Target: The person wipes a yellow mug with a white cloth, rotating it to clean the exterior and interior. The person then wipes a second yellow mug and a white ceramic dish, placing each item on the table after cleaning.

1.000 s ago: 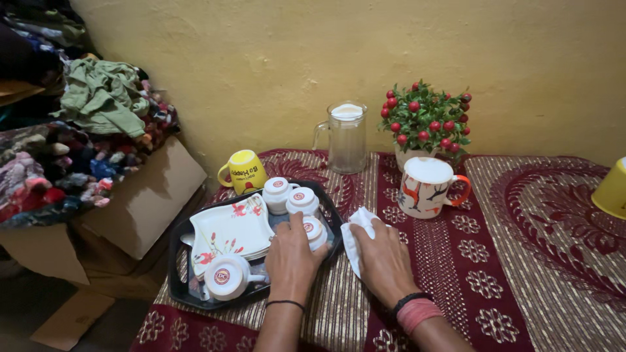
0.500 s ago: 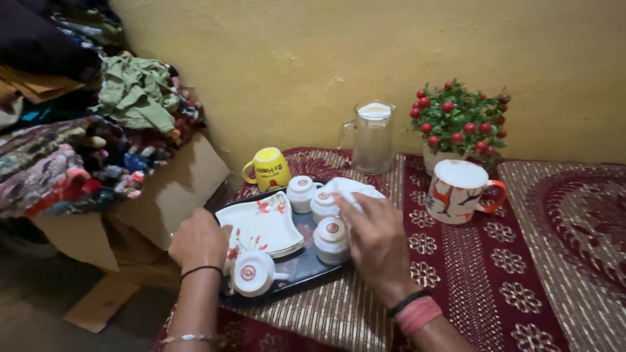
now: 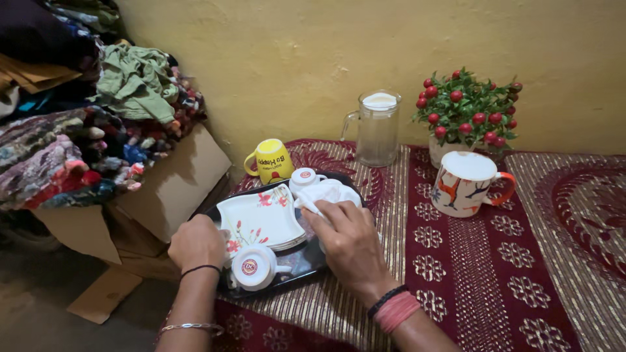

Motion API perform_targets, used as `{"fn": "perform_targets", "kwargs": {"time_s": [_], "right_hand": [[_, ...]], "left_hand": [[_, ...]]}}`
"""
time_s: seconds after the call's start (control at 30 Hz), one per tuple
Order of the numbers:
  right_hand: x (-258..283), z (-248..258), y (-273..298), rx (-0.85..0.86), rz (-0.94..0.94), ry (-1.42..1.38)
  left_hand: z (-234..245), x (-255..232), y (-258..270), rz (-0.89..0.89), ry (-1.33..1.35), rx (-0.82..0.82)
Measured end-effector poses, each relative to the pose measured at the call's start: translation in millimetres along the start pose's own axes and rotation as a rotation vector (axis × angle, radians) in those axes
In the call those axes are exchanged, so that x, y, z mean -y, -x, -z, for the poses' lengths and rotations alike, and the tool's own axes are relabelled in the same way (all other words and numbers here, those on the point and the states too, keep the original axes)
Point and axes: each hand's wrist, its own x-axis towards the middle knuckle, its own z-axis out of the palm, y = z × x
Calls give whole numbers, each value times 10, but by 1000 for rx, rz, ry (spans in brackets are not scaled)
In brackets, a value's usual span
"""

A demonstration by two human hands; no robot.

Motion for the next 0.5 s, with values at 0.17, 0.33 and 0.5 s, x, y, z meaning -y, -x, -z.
{"fn": "perform_targets", "kwargs": {"time_s": [0.17,0.33,0.5], "right_hand": [[-10,32,-4,2,-19,-3],[-49,66,8,-23,-62,-38],[-54,89,13,-45,-95,-42]], "left_hand": [[29,-30,-9,-12,-34,-23],[100,-45,11,-47,-80,-50],[68,-152,-83,-45,22,-129]]}}
